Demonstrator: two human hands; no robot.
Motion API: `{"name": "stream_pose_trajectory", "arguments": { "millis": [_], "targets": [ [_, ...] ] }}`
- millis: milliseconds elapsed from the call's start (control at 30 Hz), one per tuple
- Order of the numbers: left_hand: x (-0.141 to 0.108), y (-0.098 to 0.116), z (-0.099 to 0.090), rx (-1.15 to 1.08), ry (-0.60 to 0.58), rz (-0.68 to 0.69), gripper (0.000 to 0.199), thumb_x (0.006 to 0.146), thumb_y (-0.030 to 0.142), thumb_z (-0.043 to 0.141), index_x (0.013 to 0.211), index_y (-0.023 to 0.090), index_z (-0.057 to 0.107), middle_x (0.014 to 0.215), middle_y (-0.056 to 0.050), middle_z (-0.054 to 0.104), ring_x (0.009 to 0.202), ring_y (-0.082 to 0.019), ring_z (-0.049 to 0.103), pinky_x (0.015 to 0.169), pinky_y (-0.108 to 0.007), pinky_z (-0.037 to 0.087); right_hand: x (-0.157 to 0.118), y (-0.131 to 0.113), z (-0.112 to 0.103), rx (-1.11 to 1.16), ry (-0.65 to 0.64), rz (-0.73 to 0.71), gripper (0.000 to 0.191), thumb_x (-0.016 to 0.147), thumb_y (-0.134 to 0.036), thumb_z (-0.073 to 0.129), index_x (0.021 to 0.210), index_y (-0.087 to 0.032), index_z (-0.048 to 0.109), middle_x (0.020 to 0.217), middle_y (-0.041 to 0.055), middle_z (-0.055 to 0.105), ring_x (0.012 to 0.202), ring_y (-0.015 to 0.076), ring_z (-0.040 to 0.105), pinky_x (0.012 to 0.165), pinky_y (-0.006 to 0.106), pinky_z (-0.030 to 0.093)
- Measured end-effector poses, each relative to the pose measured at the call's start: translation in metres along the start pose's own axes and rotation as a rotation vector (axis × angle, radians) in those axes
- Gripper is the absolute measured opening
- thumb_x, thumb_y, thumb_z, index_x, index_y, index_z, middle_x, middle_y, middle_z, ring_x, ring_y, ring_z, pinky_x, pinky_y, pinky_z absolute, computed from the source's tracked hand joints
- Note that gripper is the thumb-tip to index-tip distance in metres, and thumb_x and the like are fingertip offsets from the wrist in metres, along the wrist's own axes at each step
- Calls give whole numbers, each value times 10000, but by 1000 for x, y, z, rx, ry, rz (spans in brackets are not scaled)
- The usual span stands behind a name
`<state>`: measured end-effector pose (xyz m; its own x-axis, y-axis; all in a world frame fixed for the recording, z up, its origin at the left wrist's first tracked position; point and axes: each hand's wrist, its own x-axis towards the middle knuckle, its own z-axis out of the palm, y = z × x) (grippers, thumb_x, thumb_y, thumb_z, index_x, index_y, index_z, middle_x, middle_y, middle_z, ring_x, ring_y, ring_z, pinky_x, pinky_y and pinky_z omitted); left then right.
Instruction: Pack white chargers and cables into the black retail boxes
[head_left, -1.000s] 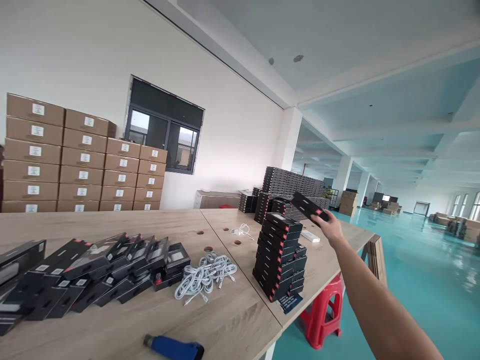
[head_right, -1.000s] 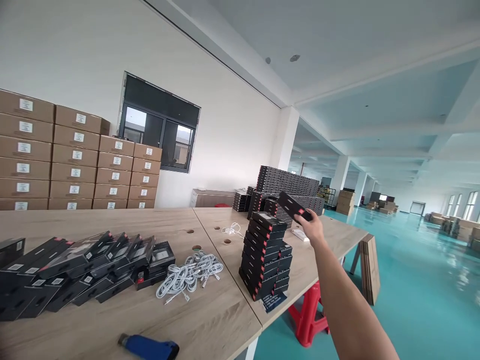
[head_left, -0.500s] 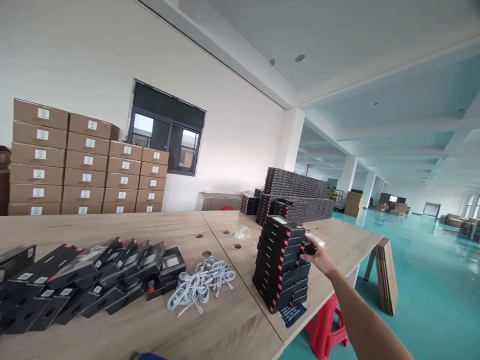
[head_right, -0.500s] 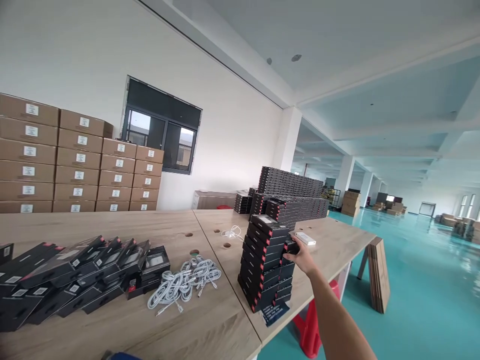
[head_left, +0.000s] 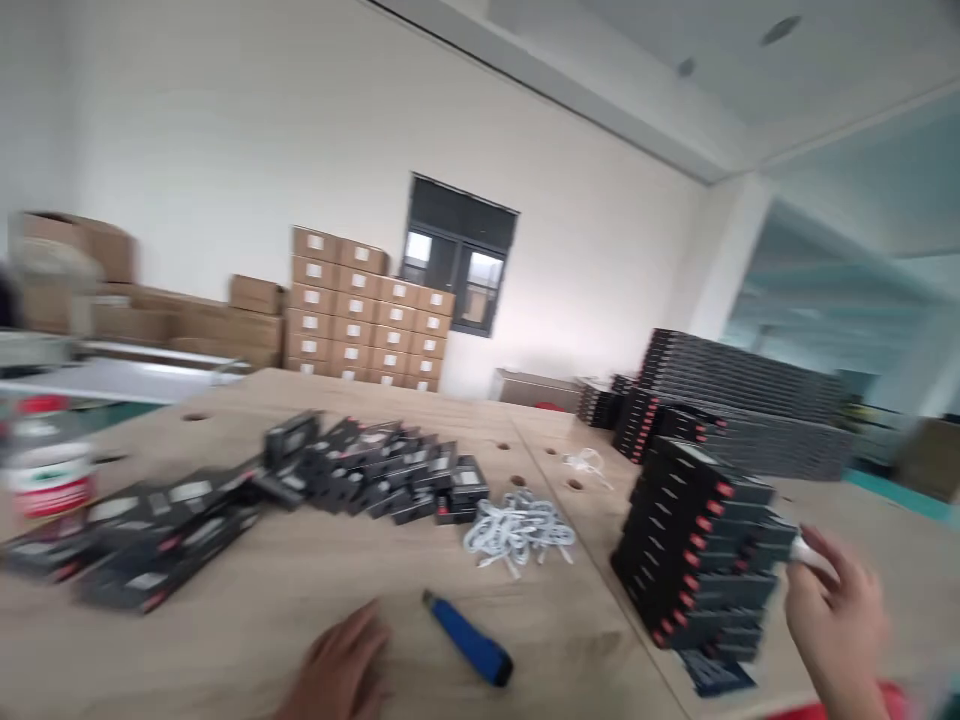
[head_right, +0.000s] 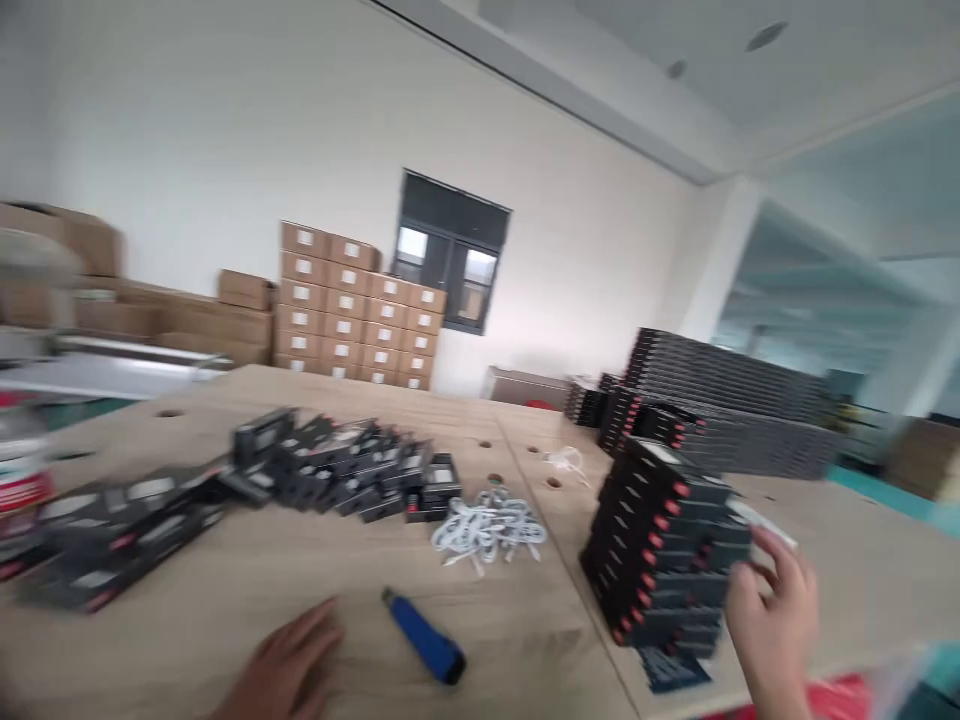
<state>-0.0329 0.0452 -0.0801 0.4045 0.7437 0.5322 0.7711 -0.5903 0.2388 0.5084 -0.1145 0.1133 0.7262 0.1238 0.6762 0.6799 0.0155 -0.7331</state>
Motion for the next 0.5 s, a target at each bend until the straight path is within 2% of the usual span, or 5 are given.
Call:
{"name": "stream_pose_trajectory", "arguments": {
  "millis": [100, 200, 333, 400, 500],
  "targets": [
    [-7, 18, -17, -57, -87, -43, 408, 805, 231, 609, 1188, 342, 695, 1446, -32, 580, 1297, -298, 568, 1105, -493, 454, -89, 6, 42, 127, -425, -260, 374, 763, -484, 604, 1020, -235, 714, 1145, 123, 682, 955, 307, 666, 772, 396, 550],
    [-6, 33, -29, -188, -145, -126, 421, 765, 183, 626, 1159, 308, 707, 1442, -59, 581, 1324, -325, 537, 1150, -545, 386, -186, -2, 91, 226, -779, -276, 281, 826, -484, 609, 969, -273, 728, 1048, 91, 720, 901, 281, 699, 628, 330, 573],
    [8, 31, -43, -456, -189, -337, 497, 748, 202, 630, 1240, 256, 675, 1482, -100, 534, 1374, -325, 484, 1158, -512, 375, -274, -21, 140, 250, -844, -211, 219, 794, -488, 666, 949, -335, 688, 898, 53, 728, 792, 297, 702, 683, 400, 605],
    [29, 21, -50, -563, -151, -392, 510, 778, 235, 609, 1287, 229, 643, 1510, -117, 498, 1387, -307, 472, 1129, -462, 416, -295, -23, 152, 180, -824, -237, 295, 684, -432, 756, 961, -364, 682, 936, 55, 735, 857, 346, 702, 724, 460, 598],
    [79, -3, -65, -520, -9, -339, 494, 804, 253, 592, 1294, 208, 626, 1505, -126, 495, 1383, -288, 476, 1090, -409, 449, -306, -15, 160, 53, -850, -310, 403, 572, -350, 803, 962, -381, 708, 967, 60, 742, 897, 377, 693, 711, 480, 580]
  ]
}}
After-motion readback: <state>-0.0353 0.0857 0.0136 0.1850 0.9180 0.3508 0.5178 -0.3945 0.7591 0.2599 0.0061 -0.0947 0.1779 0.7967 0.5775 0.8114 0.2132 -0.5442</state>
